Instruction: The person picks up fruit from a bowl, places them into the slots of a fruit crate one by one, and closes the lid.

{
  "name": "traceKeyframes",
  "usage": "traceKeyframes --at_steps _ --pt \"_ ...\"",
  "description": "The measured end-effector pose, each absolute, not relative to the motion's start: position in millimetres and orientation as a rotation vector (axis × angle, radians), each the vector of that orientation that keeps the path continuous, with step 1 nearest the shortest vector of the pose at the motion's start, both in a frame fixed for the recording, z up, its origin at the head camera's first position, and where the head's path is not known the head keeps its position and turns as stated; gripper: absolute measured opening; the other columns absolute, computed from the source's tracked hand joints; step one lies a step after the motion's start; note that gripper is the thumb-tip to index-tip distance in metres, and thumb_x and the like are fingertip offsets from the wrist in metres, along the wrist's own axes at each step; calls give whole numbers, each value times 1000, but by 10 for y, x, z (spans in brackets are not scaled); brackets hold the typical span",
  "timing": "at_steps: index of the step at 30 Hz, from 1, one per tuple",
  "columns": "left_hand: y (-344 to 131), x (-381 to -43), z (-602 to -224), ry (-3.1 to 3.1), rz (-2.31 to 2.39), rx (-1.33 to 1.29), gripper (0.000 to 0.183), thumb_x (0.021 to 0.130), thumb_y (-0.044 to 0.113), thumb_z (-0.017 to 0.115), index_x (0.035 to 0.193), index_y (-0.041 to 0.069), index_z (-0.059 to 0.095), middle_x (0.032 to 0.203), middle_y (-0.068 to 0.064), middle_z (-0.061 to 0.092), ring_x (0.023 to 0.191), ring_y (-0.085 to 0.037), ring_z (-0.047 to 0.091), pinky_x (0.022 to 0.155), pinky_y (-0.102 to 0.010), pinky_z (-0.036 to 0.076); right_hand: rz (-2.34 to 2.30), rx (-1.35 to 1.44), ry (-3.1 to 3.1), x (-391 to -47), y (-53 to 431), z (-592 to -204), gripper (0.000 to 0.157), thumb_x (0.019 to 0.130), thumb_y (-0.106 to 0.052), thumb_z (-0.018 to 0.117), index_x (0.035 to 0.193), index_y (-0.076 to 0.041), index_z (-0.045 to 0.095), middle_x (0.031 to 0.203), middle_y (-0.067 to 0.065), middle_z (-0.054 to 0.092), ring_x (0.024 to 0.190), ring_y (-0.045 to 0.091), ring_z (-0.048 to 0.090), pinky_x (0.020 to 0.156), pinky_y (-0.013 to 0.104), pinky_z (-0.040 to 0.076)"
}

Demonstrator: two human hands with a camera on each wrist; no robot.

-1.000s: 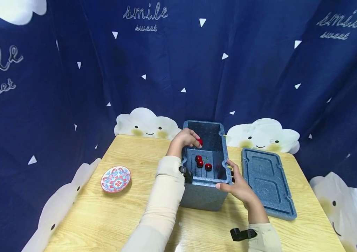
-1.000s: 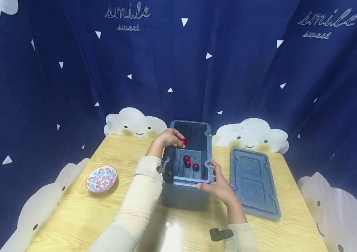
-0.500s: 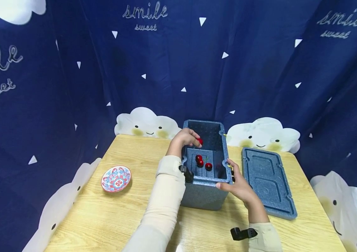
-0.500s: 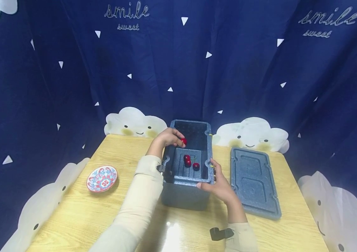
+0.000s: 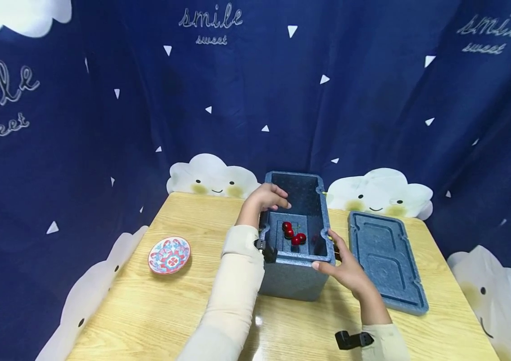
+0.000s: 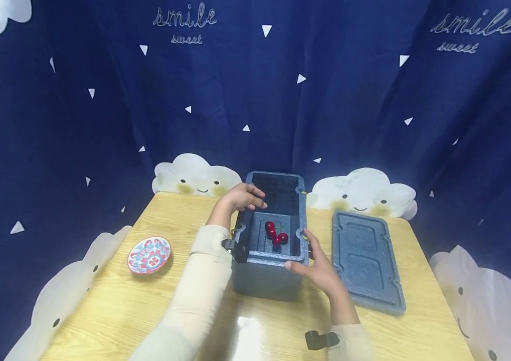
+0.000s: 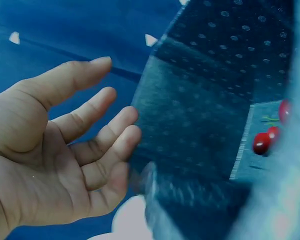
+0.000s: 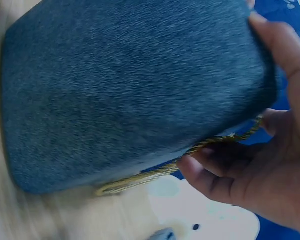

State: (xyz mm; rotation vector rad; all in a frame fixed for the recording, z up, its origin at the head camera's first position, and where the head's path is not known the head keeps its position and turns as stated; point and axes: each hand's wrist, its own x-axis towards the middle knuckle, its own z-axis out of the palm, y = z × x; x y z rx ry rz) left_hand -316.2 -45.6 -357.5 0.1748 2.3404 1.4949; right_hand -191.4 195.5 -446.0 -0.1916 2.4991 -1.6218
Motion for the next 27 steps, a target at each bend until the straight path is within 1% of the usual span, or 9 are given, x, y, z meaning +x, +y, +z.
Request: traceKeyframes --at_steps 3,6,8,11,14,16,18,23,27 --pt "-511 -3024 -3610 2404 1525 235 33 79 13 73 110 5 64 95 -6 62 72 -18 55 61 -28 42 -1664 -234 2552 -1826 2011 -4422 85 82 -24 73 147 -11 20 140 26 31 125 46 31 90 58 37" --pt "-573 -2869 -3691 2459 1624 272 31 79 11 72 108 3 64 89 -6 63 74 -17 57 63 -27 44 -1702 -266 2617 -1741 2085 -4386 74 86 -21 69 144 -5 27 136 25 37 122 44 38 89 53 40" --pt "-601 -2784 -3752 2489 1697 290 29 79 8 71 107 2 64 85 -7 64 75 -17 57 64 -28 44 -1731 -268 2657 -1694 2136 -4372 67 88 -20 66 142 -3 30 133 24 40 119 41 42 88 45 43" --pt "-609 -2668 -3824 2546 1765 327 26 79 6 70 104 2 65 84 -7 64 78 -19 59 67 -30 46 -1782 -250 2721 -1640 2201 -4368 57 90 -17 63 139 -2 37 128 20 48 113 34 49 82 27 47" --pt "-573 -2562 -3881 2624 1781 330 25 79 8 71 103 4 65 88 -6 64 82 -19 60 71 -31 48 -1857 -247 2781 -1608 2256 -4388 49 92 -15 60 135 -1 43 121 16 53 106 19 54 77 17 46" --pt "-528 -2484 -3922 2682 1795 323 24 79 9 73 102 5 66 92 -7 65 86 -21 60 77 -34 48 -1902 -257 2816 -1586 2289 -4404 44 93 -13 59 133 0 46 117 12 56 101 10 55 76 16 46" --pt "-471 -2406 -3963 2738 1831 313 25 78 10 73 102 6 66 95 -6 66 90 -21 60 81 -36 46 -1934 -253 2849 -1555 2324 -4415 41 93 -12 58 131 0 48 115 12 58 99 3 55 77 15 45" --pt "-310 -2191 -4063 2870 1998 287 26 76 10 73 102 9 67 99 -4 65 96 -21 58 84 -36 43 -2049 -185 2888 -1455 2433 -4416 36 91 -3 58 126 2 53 111 14 62 96 3 58 78 13 44" --pt "-194 -2046 -4139 2971 2146 300 28 73 7 73 101 8 67 100 -5 61 95 -23 56 83 -37 43 -2134 -144 2899 -1397 2529 -4417 34 88 5 58 122 5 55 105 5 65 94 4 60 76 13 45"
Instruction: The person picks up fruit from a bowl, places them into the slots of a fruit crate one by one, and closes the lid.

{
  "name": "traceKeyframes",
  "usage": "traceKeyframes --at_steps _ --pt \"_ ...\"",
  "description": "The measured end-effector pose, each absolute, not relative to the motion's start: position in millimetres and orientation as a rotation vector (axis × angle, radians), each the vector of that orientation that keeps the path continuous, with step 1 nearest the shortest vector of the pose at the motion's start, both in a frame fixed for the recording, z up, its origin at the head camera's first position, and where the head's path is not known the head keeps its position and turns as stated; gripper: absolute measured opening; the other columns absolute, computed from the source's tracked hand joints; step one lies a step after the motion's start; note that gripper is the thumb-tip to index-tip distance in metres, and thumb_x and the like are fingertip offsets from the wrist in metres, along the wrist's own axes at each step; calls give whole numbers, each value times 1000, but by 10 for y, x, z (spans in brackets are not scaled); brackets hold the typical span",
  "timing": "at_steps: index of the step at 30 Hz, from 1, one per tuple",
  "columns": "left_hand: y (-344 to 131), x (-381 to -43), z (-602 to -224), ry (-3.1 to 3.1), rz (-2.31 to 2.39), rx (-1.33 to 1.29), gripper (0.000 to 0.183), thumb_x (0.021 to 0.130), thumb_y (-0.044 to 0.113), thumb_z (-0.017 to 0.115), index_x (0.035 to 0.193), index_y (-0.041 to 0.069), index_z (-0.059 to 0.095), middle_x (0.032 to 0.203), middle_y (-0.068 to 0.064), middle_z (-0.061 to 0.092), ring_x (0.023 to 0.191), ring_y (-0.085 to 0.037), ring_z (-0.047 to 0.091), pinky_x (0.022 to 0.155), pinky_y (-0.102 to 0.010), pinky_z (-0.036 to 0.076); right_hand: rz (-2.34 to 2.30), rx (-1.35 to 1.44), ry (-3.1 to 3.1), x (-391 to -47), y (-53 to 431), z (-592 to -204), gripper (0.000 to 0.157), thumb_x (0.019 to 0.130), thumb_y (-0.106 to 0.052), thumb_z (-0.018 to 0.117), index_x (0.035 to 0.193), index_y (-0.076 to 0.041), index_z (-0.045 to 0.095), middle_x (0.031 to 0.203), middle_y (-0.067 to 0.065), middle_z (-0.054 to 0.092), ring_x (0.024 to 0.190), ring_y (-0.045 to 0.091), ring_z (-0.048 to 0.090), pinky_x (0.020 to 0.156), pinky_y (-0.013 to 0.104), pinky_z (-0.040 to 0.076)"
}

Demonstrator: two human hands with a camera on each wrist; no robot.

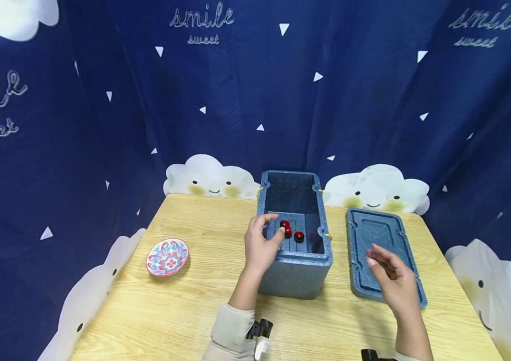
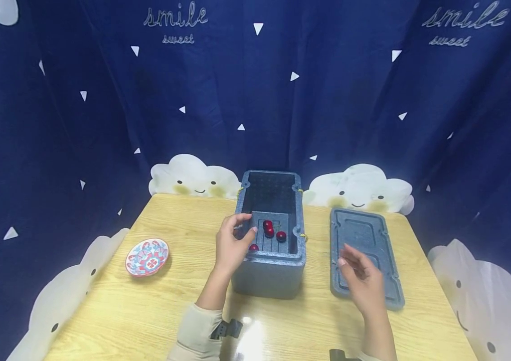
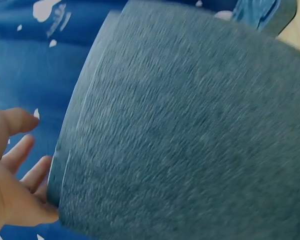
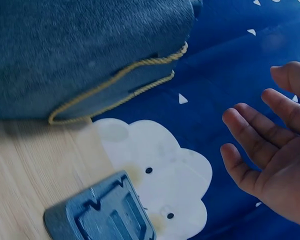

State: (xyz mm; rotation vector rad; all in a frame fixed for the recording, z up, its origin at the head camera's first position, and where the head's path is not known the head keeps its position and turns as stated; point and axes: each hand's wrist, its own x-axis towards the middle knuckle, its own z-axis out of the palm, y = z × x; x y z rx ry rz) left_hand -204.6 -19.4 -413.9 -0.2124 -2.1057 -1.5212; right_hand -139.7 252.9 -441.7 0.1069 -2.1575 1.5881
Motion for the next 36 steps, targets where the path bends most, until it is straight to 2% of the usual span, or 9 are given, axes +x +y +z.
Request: traceKeyframes --at_steps 4,12,19,26,32,36 --pt "-95 -1923 -4169 -2002 -1491 -275 31 73 6 72 103 9 66 103 -5 60 95 -24 55 80 -37 44 1587 80 -2103 -1357 2603 -4416 34 86 10 58 119 8 57 102 -2 66 92 4 61 75 12 45" --pt "137 -1752 -4204 -1915 -1517 -387 42 74 4 70 115 8 60 116 -7 55 98 -24 52 81 -37 44 1757 36 -1962 -1278 2743 -4440 34 86 12 57 119 11 55 101 1 67 91 6 62 76 12 45" --pt "411 -1654 -4220 -1858 -1519 -508 50 73 3 69 121 8 55 124 -9 50 115 -24 47 89 -37 42 1794 -82 -1886 -1211 2943 -4509 35 85 12 58 120 9 56 98 0 68 88 5 63 74 12 45" --pt "607 -1604 -4230 -1857 -1519 -544 54 72 2 68 124 8 53 125 -8 49 108 -21 51 88 -36 43 1848 -12 -1866 -1208 3133 -4573 37 86 13 56 123 8 54 101 -2 68 92 5 62 77 12 45" --pt "783 -1570 -4278 -1900 -1545 -547 56 72 4 68 125 10 52 127 -5 48 114 -19 48 92 -34 41 1933 99 -1809 -1230 3309 -4622 40 87 15 52 126 8 52 104 0 67 95 6 62 78 13 45" --pt "909 -1530 -4330 -1895 -1545 -572 57 71 3 68 125 9 51 128 -6 46 118 -21 46 93 -35 40 1941 72 -1824 -1242 3421 -4657 40 88 13 53 127 7 51 104 -2 67 96 5 61 76 12 45"
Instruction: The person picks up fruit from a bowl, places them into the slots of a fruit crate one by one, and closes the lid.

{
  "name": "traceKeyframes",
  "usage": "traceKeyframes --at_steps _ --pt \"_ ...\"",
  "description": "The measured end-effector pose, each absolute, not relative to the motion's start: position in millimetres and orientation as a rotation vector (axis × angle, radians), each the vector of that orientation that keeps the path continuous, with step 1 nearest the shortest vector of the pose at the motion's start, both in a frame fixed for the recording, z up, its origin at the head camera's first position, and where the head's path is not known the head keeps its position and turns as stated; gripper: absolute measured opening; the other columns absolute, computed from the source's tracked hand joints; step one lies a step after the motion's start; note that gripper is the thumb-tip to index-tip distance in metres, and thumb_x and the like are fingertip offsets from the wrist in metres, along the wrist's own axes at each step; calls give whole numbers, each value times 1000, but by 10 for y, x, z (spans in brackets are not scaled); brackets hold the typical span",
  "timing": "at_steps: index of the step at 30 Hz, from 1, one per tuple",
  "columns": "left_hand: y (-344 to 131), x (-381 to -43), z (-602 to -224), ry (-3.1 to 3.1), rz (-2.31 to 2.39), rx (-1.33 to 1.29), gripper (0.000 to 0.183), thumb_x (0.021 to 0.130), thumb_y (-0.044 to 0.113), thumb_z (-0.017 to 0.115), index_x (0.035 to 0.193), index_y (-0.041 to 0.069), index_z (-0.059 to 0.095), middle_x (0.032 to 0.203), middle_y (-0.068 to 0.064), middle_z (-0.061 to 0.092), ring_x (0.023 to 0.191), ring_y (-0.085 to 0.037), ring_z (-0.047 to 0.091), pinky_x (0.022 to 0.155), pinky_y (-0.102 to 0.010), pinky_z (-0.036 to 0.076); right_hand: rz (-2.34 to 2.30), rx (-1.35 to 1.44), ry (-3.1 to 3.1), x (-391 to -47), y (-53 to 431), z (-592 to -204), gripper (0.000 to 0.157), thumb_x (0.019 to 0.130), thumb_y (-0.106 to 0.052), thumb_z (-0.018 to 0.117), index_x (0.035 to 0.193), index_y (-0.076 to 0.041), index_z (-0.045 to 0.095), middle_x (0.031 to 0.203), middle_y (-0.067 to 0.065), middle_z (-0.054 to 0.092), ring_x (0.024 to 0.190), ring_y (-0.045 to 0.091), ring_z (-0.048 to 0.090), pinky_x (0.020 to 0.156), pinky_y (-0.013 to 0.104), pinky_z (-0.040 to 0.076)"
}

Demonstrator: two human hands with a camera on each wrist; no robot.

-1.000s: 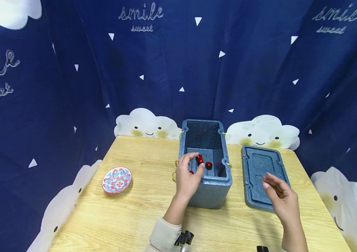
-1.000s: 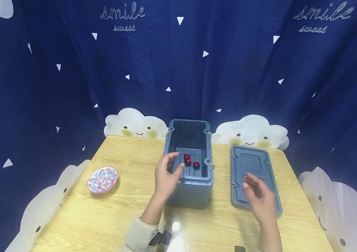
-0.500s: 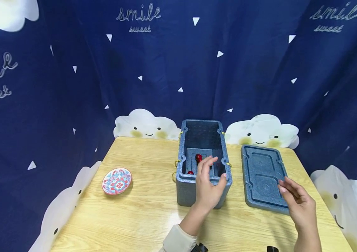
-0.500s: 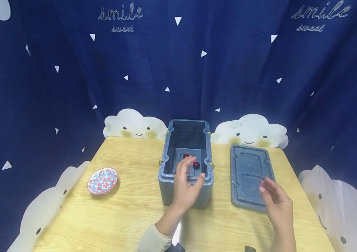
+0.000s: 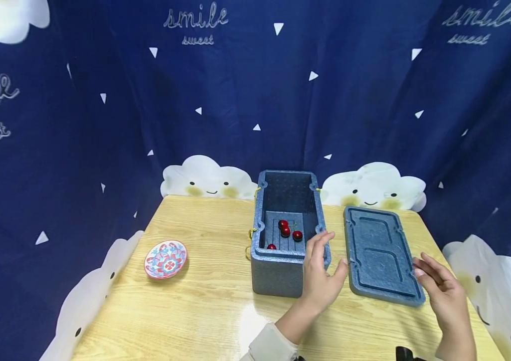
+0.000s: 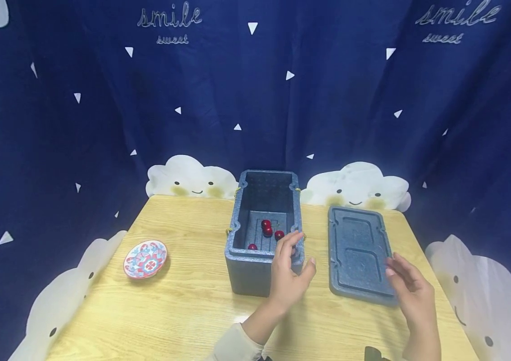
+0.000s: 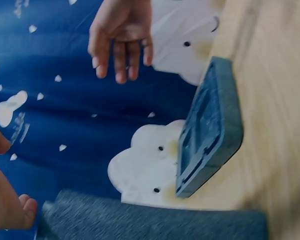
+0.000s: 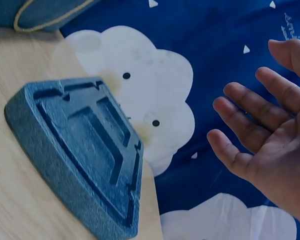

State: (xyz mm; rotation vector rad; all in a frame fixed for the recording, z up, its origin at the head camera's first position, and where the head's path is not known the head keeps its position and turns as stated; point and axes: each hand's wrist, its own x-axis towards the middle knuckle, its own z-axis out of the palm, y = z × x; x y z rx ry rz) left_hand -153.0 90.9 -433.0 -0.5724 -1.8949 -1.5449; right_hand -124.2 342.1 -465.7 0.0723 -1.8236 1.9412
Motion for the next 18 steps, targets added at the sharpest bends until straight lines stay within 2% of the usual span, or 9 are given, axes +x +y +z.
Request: traceKeyframes --at_steps 9,18 --pt "1140 -1448 -4488 -1971 -1497 -681 57 76 8 65 130 9 47 133 -9 42 120 -22 44 94 -36 39 2042 87 -1796 -1266 3694 -4830 41 90 11 49 130 0 52 109 -3 66 99 4 60 76 14 46" --pt "1343 -1503 -4738 -2058 -1448 -670 57 77 9 64 131 11 47 133 -8 42 115 -22 48 89 -32 43 2109 102 -1803 -1346 3922 -5040 41 91 10 49 130 -3 52 111 -2 65 100 5 59 74 16 48"
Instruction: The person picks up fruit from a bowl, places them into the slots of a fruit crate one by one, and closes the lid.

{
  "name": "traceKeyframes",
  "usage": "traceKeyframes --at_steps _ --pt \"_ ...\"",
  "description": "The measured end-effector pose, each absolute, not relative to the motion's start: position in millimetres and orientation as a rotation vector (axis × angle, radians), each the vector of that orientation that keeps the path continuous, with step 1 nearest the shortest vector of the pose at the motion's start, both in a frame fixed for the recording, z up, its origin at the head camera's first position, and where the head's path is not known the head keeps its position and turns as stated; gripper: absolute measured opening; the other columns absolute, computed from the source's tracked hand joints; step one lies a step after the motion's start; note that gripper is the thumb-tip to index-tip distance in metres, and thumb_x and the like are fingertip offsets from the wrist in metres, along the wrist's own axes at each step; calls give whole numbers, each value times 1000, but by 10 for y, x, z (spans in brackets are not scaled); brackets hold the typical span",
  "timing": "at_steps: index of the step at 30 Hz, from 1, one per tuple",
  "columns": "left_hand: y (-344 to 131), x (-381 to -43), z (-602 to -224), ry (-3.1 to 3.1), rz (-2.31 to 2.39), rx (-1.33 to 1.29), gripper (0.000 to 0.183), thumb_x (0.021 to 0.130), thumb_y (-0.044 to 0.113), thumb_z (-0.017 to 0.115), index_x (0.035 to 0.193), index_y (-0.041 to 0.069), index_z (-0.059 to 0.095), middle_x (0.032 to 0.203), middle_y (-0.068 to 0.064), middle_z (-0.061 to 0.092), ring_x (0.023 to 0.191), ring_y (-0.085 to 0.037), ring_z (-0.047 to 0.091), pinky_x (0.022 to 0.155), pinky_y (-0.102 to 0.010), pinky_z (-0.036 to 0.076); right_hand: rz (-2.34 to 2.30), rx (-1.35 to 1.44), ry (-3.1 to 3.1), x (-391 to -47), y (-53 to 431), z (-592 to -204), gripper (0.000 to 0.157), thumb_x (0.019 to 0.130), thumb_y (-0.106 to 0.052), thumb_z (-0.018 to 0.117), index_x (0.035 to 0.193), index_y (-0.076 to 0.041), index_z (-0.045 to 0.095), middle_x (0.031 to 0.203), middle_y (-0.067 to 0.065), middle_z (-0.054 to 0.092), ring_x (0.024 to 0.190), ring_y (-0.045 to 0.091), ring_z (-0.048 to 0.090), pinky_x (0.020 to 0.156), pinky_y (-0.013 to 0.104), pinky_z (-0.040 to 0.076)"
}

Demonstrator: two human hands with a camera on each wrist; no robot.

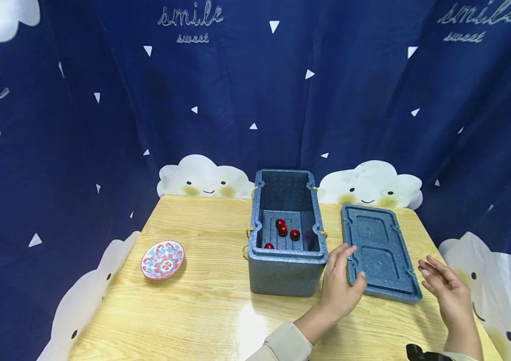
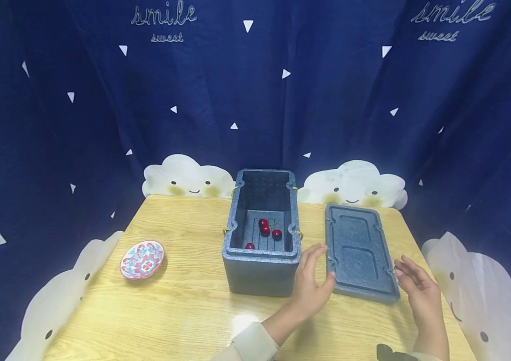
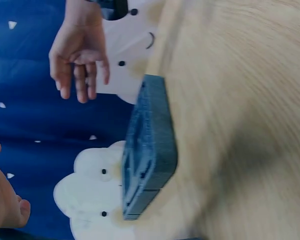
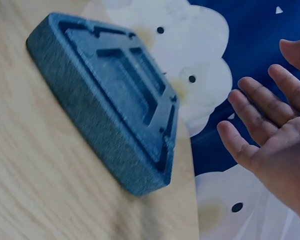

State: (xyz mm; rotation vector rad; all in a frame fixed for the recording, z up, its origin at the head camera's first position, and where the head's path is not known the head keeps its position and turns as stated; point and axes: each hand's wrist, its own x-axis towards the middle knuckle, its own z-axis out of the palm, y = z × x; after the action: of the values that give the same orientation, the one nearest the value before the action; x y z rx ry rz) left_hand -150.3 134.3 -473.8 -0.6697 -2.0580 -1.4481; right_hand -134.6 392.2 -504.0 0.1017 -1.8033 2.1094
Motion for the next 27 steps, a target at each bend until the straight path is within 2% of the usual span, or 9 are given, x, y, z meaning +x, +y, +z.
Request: traceKeyframes --at_steps 4,7,11,14,18,22,25,27 --pt "1413 -1563 -4879 -2083 -1421 -665 55 75 8 65 128 9 49 130 -10 44 114 -21 49 91 -28 41 2134 89 -1808 -1441 4118 -5250 42 91 8 51 132 -3 51 112 -2 65 101 5 59 74 16 48" --pt "1464 -1622 -4986 -2100 -1404 -649 54 74 8 66 126 8 51 127 -9 47 113 -20 50 91 -25 40 2116 60 -1860 -1562 4393 -5558 45 91 2 55 134 -4 49 114 -4 64 103 5 58 75 18 48" --pt "1527 -1697 -5097 -2165 -1455 -596 53 74 8 65 126 10 52 125 -6 48 114 -16 49 93 -23 38 2139 4 -1869 -1737 4720 -5993 49 90 -2 59 137 -5 45 117 -3 62 106 6 57 77 20 48" --pt "1568 -1741 -5145 -2248 -1520 -538 53 75 9 66 126 13 52 125 -4 48 114 -14 48 94 -23 37 2176 -48 -1838 -1810 4823 -6165 52 89 -5 61 138 -4 43 117 -3 63 106 5 56 76 20 49" --pt "1629 -1784 -5202 -2392 -1613 -465 52 77 12 67 127 16 51 125 -2 48 114 -14 47 92 -25 39 2198 -98 -1851 -1783 4785 -6117 52 89 -9 63 138 -6 44 113 -7 64 104 3 57 74 20 49" --pt "1688 -1823 -5305 -2558 -1660 -439 55 78 18 70 130 19 49 126 2 46 113 -15 48 89 -26 41 2215 -192 -1887 -1689 4591 -5861 40 90 -9 62 128 -18 56 106 -11 65 97 -1 58 72 18 49" --pt "1710 -1858 -5403 -2660 -1695 -423 60 79 22 71 133 19 47 128 3 45 114 -15 46 90 -27 41 2220 -319 -1913 -1643 4431 -5691 32 90 -11 61 119 -26 60 101 -16 65 91 -5 58 70 15 48" --pt "1712 -1880 -5471 -2723 -1721 -392 64 78 25 72 136 17 44 130 1 44 116 -16 45 91 -28 40 2235 -410 -1906 -1640 4363 -5645 30 91 -11 60 116 -27 59 98 -18 65 88 -6 58 70 14 47"
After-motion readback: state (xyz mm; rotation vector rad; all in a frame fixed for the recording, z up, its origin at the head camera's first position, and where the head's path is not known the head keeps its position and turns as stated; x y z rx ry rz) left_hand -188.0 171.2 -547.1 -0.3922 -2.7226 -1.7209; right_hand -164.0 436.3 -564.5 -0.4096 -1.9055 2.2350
